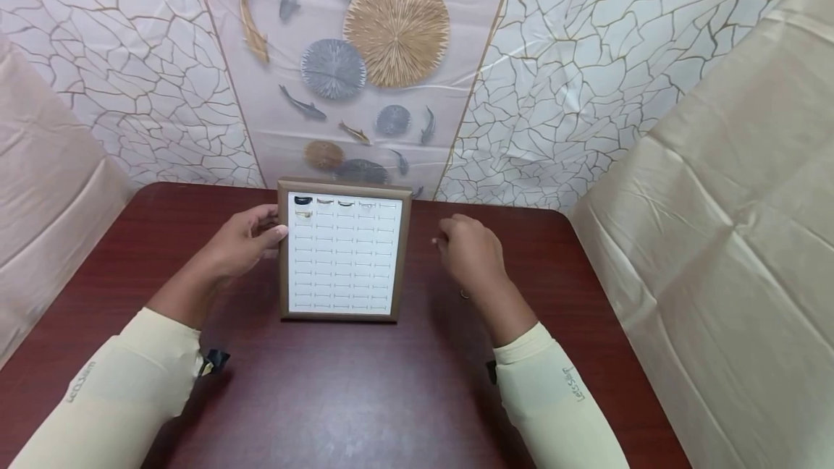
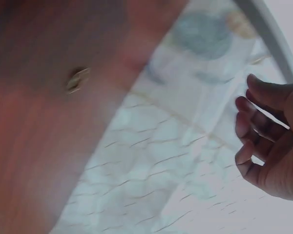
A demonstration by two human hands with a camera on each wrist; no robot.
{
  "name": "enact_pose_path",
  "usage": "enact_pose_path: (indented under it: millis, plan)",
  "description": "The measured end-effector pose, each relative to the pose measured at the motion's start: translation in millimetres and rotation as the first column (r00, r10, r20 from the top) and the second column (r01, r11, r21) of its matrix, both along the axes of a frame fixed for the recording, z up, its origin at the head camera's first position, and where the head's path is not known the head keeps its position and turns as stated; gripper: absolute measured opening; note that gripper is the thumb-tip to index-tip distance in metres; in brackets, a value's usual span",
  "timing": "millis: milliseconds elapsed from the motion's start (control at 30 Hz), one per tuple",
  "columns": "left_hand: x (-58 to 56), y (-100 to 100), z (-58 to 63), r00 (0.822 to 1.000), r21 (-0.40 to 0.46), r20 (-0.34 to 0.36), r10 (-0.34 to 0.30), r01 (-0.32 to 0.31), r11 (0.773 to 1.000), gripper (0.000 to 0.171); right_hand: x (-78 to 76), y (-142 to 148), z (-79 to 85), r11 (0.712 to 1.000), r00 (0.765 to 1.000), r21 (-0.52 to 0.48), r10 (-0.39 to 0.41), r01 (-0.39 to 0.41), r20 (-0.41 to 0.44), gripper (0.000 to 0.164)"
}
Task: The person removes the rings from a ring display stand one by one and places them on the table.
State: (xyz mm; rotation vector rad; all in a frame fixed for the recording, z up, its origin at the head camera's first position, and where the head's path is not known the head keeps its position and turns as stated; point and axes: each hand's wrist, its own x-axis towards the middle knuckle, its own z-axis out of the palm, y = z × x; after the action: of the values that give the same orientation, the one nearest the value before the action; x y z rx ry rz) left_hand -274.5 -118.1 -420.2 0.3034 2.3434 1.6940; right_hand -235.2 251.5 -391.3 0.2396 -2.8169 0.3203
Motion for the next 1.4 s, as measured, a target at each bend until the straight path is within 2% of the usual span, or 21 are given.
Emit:
enact_pose_path:
  millis: [100,233,500,1200,1400]
  plan:
    - [-0.6,-0.3,-0.7,1.000,-0.002,-0.005,0.001,-0.001,1.000,0.055,1.0,-20.4,12.7,0.998,0.997,-0.039,0.037,-0.040,-0.070,0.005]
    - [-1.2,-0.1,-2.0,1.000,-0.009,-0.016,-0.002,0.002,1.000,0.055,0.7,-39.6,22.5,0.995,0.991,-0.069,0.066,-0.075,-0.119,0.005]
    - [-0.9,1.2,-1.9,1.000,-0.009,-0.009,-0.004,0.004,1.000,0.055,-2.0,-60.8,28.8,0.984,0.971,-0.095,0.130,-0.151,-0.200,0.004]
    - [-0.6,-0.1,-1.9,1.000,-0.005,-0.004,0.009,-0.009,1.000,0.053,-12.4,-89.9,30.1,0.981,0.965,-0.052,0.176,-0.189,-0.193,0.007]
    - [-0.1,-0.5,-1.4,1.000,-0.016,-0.001,0.018,-0.018,1.000,0.054,-15.3,-95.1,30.3,0.978,0.957,-0.026,0.197,-0.208,-0.215,0.006]
